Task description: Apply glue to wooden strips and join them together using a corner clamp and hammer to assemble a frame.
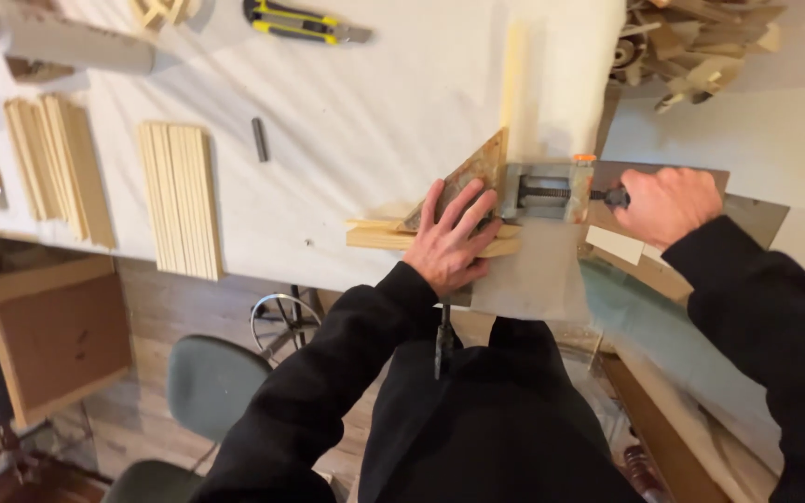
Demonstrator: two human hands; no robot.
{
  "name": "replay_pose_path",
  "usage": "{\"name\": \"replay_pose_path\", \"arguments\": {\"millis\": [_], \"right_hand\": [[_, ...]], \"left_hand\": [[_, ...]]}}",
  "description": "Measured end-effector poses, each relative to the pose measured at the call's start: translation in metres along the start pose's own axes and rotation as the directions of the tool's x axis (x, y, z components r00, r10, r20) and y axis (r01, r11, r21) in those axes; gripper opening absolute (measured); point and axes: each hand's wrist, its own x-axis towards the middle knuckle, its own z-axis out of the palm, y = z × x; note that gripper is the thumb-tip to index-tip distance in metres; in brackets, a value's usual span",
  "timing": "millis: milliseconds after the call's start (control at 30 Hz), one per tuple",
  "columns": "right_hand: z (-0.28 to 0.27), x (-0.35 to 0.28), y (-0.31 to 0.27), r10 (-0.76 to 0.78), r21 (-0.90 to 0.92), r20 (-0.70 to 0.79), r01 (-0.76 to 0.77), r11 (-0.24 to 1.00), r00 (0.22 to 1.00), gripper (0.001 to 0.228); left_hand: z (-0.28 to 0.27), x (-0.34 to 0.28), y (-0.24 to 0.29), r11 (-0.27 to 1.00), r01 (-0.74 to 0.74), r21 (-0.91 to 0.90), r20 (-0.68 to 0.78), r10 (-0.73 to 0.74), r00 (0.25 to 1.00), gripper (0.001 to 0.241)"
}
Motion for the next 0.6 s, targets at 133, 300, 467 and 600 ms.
{"name": "replay_pose_path", "arguments": {"millis": [133,300,467,600], "right_hand": [[-0.009,0.007,0.0,0.019,-0.001,0.118,-0.019,1.0,0.993,0.025],[-0.109,-0.039,-0.059,-0.084,0.035,-0.361,0.103,0.994,0.929,0.046],[-0.017,-0.149,-0.171,0.464,0.724,-0.366,-0.066,0.687,0.807,0.018],[0.116,-0.184,-0.289,0.131,0.88,0.376,-0.308,-0.362,0.917,0.056]], "left_hand": [[-0.006,0.0,0.003,1.0,-0.019,-0.013,0.0,0.019,1.0,0.06],[-0.028,0.007,0.006,0.998,-0.055,0.008,-0.01,0.055,0.998,0.056],[-0.018,0.016,-0.035,0.955,-0.282,0.094,0.099,0.273,0.957,0.051],[-0.009,0.024,-0.06,0.89,-0.456,0.016,0.055,0.455,0.889,0.05]]}}
